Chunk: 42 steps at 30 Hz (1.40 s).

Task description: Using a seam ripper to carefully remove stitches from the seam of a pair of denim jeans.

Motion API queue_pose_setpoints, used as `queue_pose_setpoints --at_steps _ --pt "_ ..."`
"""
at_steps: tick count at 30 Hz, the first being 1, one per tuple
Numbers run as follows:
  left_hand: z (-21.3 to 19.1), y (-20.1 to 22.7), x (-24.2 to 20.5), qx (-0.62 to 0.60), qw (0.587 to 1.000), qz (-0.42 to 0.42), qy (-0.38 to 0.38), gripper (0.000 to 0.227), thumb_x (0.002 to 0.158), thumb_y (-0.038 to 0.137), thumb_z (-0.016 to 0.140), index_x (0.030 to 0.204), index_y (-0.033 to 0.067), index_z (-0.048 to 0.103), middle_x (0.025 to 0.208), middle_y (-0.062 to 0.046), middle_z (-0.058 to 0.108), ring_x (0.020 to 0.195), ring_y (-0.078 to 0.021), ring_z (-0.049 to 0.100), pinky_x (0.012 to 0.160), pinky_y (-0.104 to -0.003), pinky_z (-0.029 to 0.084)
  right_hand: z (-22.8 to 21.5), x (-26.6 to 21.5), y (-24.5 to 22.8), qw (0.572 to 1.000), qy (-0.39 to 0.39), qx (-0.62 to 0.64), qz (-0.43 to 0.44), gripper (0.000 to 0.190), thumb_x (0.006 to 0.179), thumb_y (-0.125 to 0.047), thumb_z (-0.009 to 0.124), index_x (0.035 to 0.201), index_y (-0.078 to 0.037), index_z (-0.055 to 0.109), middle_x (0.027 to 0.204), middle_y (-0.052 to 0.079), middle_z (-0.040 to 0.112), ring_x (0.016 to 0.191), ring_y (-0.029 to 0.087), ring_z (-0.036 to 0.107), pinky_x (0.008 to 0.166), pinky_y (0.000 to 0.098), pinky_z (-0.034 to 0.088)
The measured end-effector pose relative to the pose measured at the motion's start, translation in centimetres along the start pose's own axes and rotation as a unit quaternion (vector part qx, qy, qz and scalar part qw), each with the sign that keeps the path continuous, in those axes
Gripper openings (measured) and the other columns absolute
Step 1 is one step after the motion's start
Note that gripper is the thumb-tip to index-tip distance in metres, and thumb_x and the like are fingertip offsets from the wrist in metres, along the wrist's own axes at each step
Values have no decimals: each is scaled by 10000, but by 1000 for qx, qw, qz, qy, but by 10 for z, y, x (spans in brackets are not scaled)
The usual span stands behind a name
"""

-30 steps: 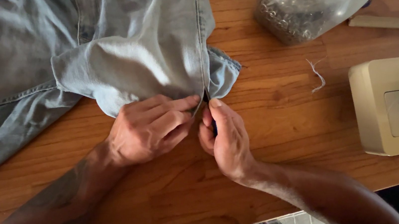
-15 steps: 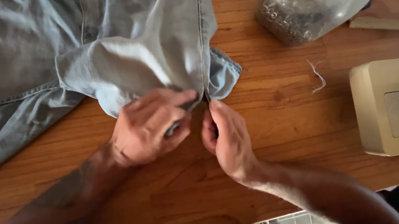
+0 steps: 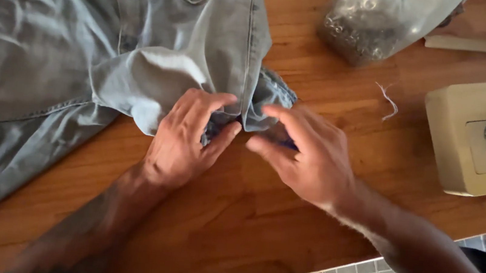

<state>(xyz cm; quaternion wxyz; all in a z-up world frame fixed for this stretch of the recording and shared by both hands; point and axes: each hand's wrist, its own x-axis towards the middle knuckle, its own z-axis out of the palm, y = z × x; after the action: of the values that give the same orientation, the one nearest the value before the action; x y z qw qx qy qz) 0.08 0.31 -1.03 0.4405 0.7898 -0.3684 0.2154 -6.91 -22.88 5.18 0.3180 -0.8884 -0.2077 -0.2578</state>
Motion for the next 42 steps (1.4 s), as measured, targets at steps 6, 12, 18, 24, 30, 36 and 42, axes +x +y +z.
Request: queue_pose_setpoints --at_steps 6,12,18,24,30,36,42 --pt "4 -2 -2 -11 999 -27 39 155 1055 198 910 1199 166 862 957 -31 794 873 -323 816 816 -409 673 26 -14 54 999 -38 -25 -9 346 794 -2 1008 1096 -28 841 892 176 827 871 441 837 783 540 679" --pt "7 -5 -6 -48 996 -71 6 101 1074 204 886 1112 121 842 832 -91 736 810 -372 790 748 -432 649 -12 8 80 997 -55 -32 35 163 983 -83 974 1030 -189 860 840 12 825 814 299 827 762 385 641" --pt "1 -7 -10 -134 926 -328 -126 227 1016 440 888 1142 251 895 958 -105 863 903 -316 833 831 -440 629 -15 12 71 990 -106 20 89 162 939 -91 988 1007 -97 841 773 154 775 704 423 749 684 502 573" --pt "2 -5 -6 -176 903 -375 -110 203 982 388 929 1099 224 904 794 -53 774 782 -115 688 720 -322 584 -42 13 48 972 -139 21 188 405 981 -284 967 1315 -150 783 949 142 848 806 370 795 731 488 602" --pt "-5 12 0 -169 909 -371 -86 176 958 329 940 1058 191 895 789 -133 770 736 -153 671 700 -367 590 -32 -9 41 968 -156 -142 137 730 852 -493 1025 1508 -306 765 1021 58 860 959 312 861 825 478 657" --pt "-11 43 7 -164 938 -262 -157 195 992 311 907 996 123 855 838 -185 826 756 -353 836 668 -439 632 -1 -2 83 993 -12 -13 114 400 943 -28 891 1280 -240 847 1091 -6 884 1024 290 870 931 395 662" --pt "-46 88 29 -290 836 -149 -441 709 1160 598 434 1007 61 871 1378 -214 889 1078 -300 935 794 -400 745 -12 -8 57 975 -79 190 81 454 986 171 620 1329 -77 782 1296 82 841 1179 223 819 1086 331 605"
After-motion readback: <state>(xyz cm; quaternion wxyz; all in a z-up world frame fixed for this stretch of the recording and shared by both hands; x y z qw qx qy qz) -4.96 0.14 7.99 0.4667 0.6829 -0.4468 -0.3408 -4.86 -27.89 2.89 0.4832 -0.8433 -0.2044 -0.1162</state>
